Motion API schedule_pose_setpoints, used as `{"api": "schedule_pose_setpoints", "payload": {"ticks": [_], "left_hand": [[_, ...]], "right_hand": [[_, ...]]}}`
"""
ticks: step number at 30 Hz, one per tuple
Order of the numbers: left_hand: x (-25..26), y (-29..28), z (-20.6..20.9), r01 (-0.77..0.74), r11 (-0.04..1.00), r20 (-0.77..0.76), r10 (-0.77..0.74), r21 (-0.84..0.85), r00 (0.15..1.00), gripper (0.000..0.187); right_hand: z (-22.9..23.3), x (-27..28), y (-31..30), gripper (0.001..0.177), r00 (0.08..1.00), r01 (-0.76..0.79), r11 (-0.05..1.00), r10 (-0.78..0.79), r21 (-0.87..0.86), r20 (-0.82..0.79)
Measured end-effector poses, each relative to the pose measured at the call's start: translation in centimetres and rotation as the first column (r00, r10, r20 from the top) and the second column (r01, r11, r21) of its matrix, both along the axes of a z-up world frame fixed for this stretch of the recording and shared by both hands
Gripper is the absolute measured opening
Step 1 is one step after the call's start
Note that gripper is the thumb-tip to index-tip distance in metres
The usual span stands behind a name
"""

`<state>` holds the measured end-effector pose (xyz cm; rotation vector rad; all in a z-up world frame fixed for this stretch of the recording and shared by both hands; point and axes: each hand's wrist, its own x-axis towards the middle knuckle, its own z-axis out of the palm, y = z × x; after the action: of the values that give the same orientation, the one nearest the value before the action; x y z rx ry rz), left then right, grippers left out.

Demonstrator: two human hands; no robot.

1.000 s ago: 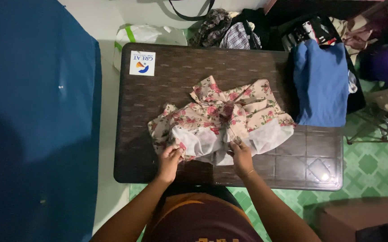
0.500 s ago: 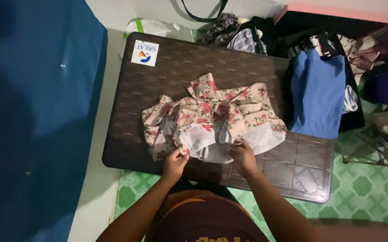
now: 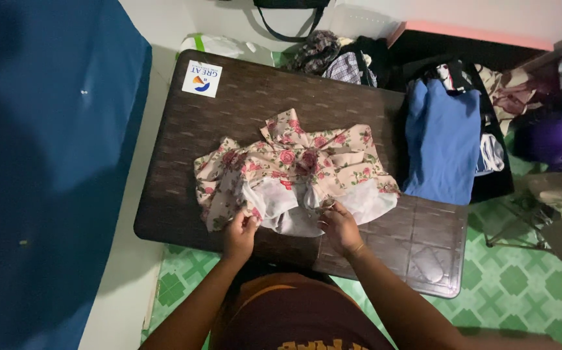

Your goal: Folding a floral patterned garment on a table.

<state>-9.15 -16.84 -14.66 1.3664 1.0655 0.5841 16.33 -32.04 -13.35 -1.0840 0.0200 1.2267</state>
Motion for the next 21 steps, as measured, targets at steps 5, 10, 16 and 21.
{"api": "schedule_pose_setpoints", "payload": {"ticks": [5,10,16,21], "left_hand": [[0.9,-0.6,0.9,0.084,0.990,0.127,-0.098,0.112,0.987,0.019],[1.5,-1.0,0.6,0.110,0.984,0.079,-0.122,0.143,0.989,0.022],[2.8,-1.0,0.7,0.132,0.986,0.154,-0.146,0.098,0.977,0.018],[4.3,-1.0,5.7,0.245,0.962,0.151,-0.261,0.117,0.953,0.014]], "right_hand": [[-1.6,0.6,0.2,0.011,0.792,-0.113,0.984,0.173,-0.138,0.585],[6.3,-1.5,4.1,0.022,0.414,-0.040,0.938,0.329,-0.345,0.849],[2.0,-0.7,3.7,0.030,0.567,-0.242,0.943,0.330,-0.230,0.755],[6.7,-1.6,4.4,0.027,0.797,-0.283,0.948,0.318,-0.148,0.514]]}}
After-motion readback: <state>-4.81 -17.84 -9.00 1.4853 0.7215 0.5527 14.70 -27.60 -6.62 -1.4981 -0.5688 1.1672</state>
